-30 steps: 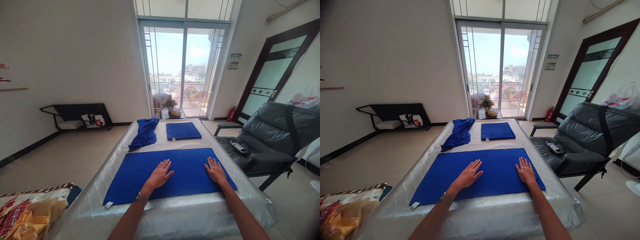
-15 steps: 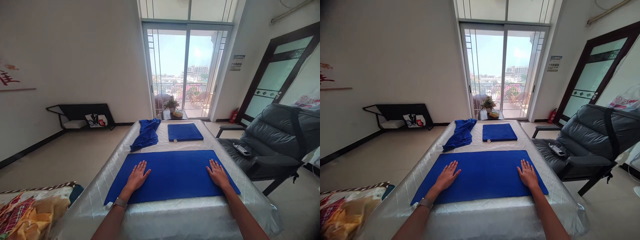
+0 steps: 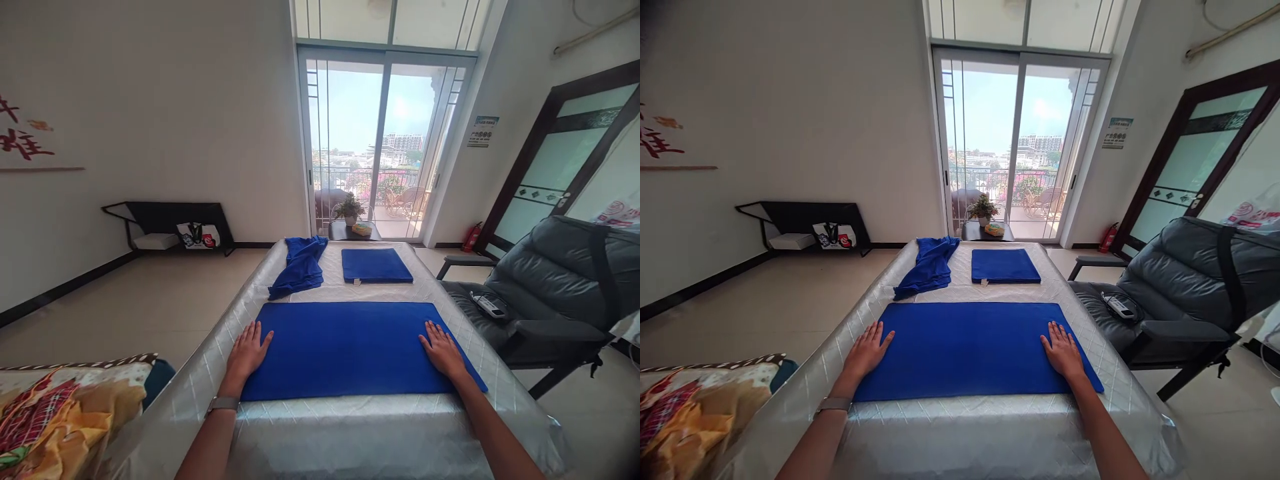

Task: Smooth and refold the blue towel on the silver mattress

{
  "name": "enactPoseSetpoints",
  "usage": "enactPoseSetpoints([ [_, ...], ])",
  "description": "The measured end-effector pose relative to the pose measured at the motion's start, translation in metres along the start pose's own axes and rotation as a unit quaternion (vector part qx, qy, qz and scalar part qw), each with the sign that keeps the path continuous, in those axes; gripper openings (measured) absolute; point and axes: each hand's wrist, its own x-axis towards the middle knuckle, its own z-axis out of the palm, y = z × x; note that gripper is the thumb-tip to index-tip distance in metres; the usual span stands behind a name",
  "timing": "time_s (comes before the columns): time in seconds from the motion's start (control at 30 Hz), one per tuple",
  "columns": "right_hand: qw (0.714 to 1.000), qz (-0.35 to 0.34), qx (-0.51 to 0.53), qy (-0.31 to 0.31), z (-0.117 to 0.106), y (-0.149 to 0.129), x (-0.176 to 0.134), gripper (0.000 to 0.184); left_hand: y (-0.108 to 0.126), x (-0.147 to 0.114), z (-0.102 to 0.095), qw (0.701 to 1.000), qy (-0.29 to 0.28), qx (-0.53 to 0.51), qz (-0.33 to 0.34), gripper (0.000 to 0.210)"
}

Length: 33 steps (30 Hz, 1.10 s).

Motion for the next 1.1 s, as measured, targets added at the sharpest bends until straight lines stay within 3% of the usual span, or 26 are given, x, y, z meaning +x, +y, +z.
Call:
enactPoseSetpoints([
  [0.17,1.0,0.008,-0.02,0.023,-0.003,-0.004,-0.001,0.069,-0.002,0.0,-0.001,1.0,0.0,-0.02,-0.01,0.081],
  [0.3,0.997,-0.033,-0.022,0.063,-0.011,-0.03,0.0,0.063,0.0,0.0,0.003,0.999,0.016,-0.025,-0.013,0.08],
  [0.63,0.973,-0.191,0.12,-0.037,-0.035,-0.183,0.035,0.066,0.003,-0.003,-0.001,0.999,0.021,-0.032,-0.015,0.079],
  [0.77,0.971,-0.205,0.117,-0.041,-0.031,-0.218,0.05,0.068,0.003,-0.002,-0.002,0.999,0.007,-0.035,-0.016,0.078],
  [0.93,0.975,-0.187,0.111,-0.033,-0.017,-0.207,0.063,0.067,0.0,0.0,0.001,0.999,0.005,-0.035,-0.014,0.078],
  [1.1,0.988,-0.126,0.079,-0.027,-0.008,-0.139,0.076,0.068,-0.004,0.001,0.005,0.999,0.01,-0.041,-0.007,0.075],
])
